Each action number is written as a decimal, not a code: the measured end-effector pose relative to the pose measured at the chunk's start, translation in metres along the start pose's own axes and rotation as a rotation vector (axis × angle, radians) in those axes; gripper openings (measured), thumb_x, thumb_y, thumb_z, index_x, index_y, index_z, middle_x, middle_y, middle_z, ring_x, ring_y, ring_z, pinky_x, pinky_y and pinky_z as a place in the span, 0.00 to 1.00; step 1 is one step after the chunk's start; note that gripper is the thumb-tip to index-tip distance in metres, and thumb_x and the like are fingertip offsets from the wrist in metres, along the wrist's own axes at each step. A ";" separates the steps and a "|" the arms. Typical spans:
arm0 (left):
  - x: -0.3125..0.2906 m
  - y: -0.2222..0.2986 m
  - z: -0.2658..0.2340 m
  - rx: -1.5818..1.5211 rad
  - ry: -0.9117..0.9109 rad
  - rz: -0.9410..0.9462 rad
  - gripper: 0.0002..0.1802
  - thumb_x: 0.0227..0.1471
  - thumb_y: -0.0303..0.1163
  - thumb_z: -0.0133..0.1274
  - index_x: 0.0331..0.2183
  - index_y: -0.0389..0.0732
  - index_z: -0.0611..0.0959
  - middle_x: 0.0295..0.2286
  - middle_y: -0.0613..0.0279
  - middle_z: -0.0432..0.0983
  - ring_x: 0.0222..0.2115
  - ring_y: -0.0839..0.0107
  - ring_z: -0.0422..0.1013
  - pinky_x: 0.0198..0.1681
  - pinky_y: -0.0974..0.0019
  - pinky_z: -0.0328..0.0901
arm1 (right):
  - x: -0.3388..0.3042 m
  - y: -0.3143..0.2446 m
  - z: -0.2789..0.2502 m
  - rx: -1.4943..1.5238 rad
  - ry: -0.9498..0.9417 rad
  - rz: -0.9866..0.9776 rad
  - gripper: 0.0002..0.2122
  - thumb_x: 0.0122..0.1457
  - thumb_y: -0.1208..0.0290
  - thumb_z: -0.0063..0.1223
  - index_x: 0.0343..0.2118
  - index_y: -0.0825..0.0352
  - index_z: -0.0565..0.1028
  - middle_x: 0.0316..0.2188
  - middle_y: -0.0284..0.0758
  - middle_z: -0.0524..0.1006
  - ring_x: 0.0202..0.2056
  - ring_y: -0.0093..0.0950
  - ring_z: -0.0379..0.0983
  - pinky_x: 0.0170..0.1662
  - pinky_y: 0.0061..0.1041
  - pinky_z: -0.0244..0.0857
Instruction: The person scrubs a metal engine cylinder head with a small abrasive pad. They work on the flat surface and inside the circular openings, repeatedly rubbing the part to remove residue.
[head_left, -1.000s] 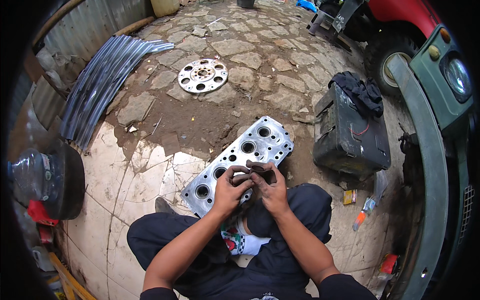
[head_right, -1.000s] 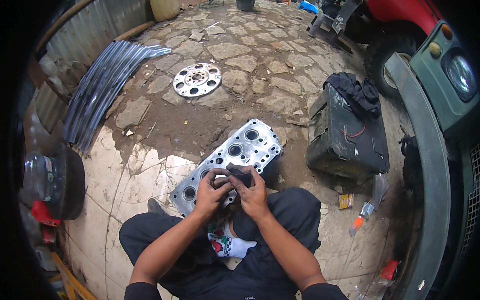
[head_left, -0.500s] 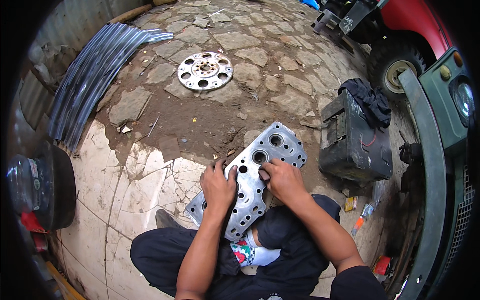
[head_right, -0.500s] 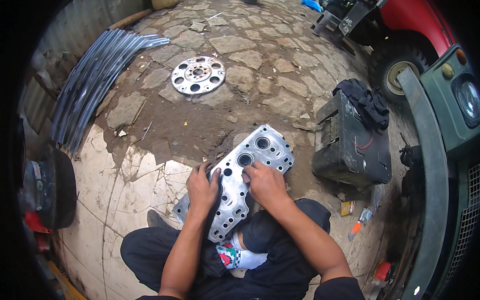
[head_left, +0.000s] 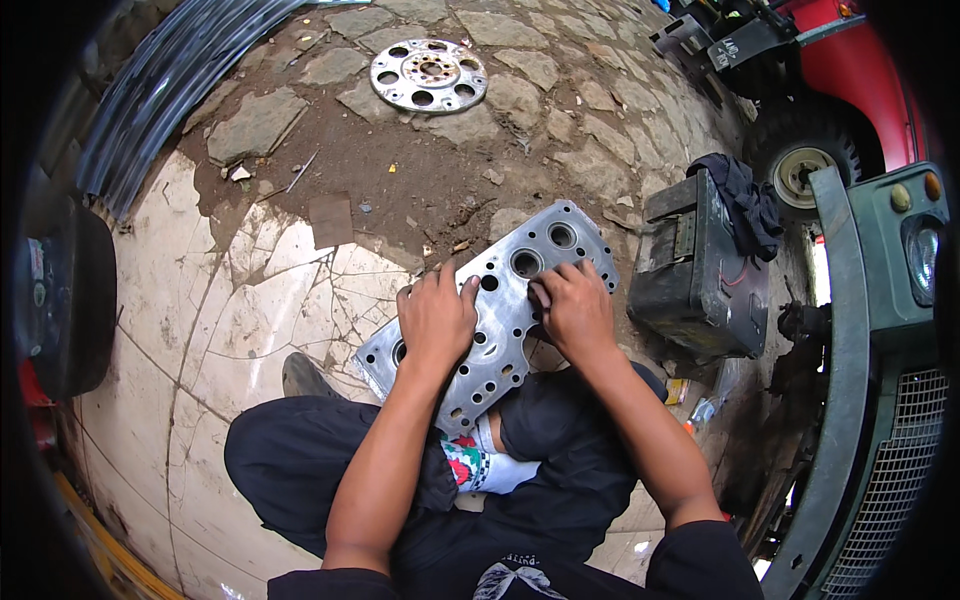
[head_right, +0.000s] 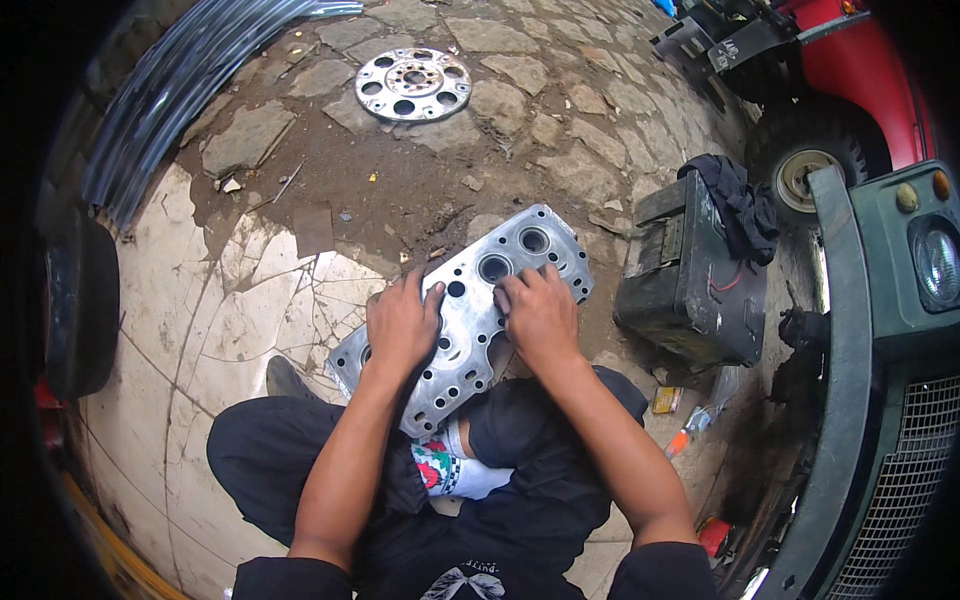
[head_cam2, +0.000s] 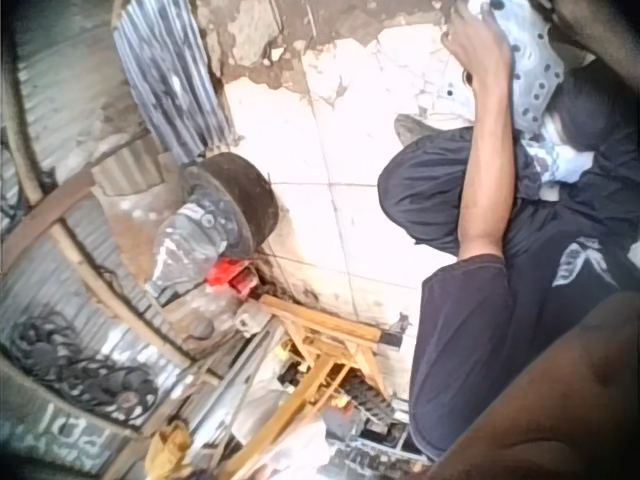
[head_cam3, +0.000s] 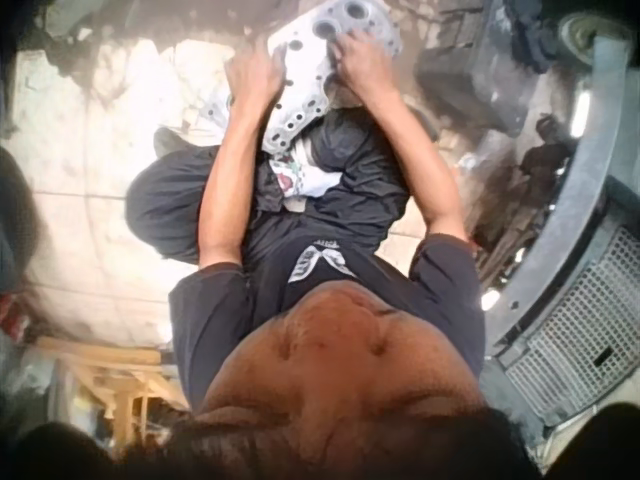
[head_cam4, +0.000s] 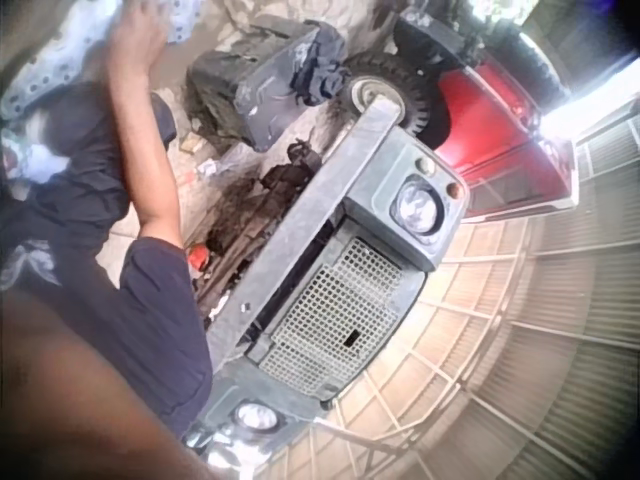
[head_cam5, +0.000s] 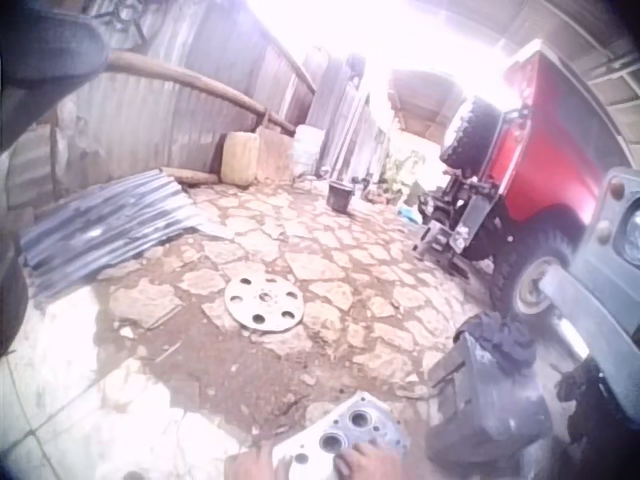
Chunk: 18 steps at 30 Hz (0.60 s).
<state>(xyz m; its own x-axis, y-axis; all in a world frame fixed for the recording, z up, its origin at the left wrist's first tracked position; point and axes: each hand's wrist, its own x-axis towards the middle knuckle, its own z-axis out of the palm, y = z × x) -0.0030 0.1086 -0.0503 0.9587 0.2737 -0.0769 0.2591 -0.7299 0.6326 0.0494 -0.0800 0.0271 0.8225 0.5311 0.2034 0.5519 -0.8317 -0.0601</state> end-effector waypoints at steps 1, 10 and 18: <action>-0.001 0.000 -0.001 -0.006 -0.006 -0.009 0.29 0.68 0.50 0.51 0.57 0.37 0.80 0.44 0.44 0.83 0.47 0.47 0.78 0.58 0.41 0.63 | -0.004 -0.003 -0.002 0.039 -0.043 0.009 0.06 0.61 0.67 0.63 0.36 0.63 0.85 0.32 0.41 0.77 0.35 0.45 0.76 0.41 0.44 0.71; 0.002 0.000 -0.007 -0.019 -0.014 -0.038 0.24 0.68 0.48 0.51 0.52 0.38 0.83 0.40 0.45 0.84 0.44 0.47 0.80 0.58 0.37 0.62 | -0.011 -0.002 0.005 0.209 -0.125 0.029 0.06 0.61 0.72 0.62 0.38 0.67 0.84 0.32 0.46 0.77 0.37 0.50 0.76 0.42 0.46 0.70; 0.000 -0.007 -0.010 0.109 0.001 -0.159 0.30 0.71 0.54 0.44 0.45 0.37 0.87 0.38 0.45 0.86 0.43 0.47 0.82 0.68 0.21 0.43 | 0.002 0.004 0.011 0.176 -0.097 0.127 0.06 0.58 0.74 0.66 0.38 0.67 0.85 0.31 0.49 0.77 0.35 0.51 0.76 0.41 0.45 0.71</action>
<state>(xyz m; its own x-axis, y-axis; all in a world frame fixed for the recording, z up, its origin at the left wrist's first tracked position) -0.0057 0.1200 -0.0470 0.9045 0.3919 -0.1683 0.4187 -0.7408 0.5253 0.0541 -0.0804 0.0169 0.8916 0.4441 0.0886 0.4515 -0.8564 -0.2505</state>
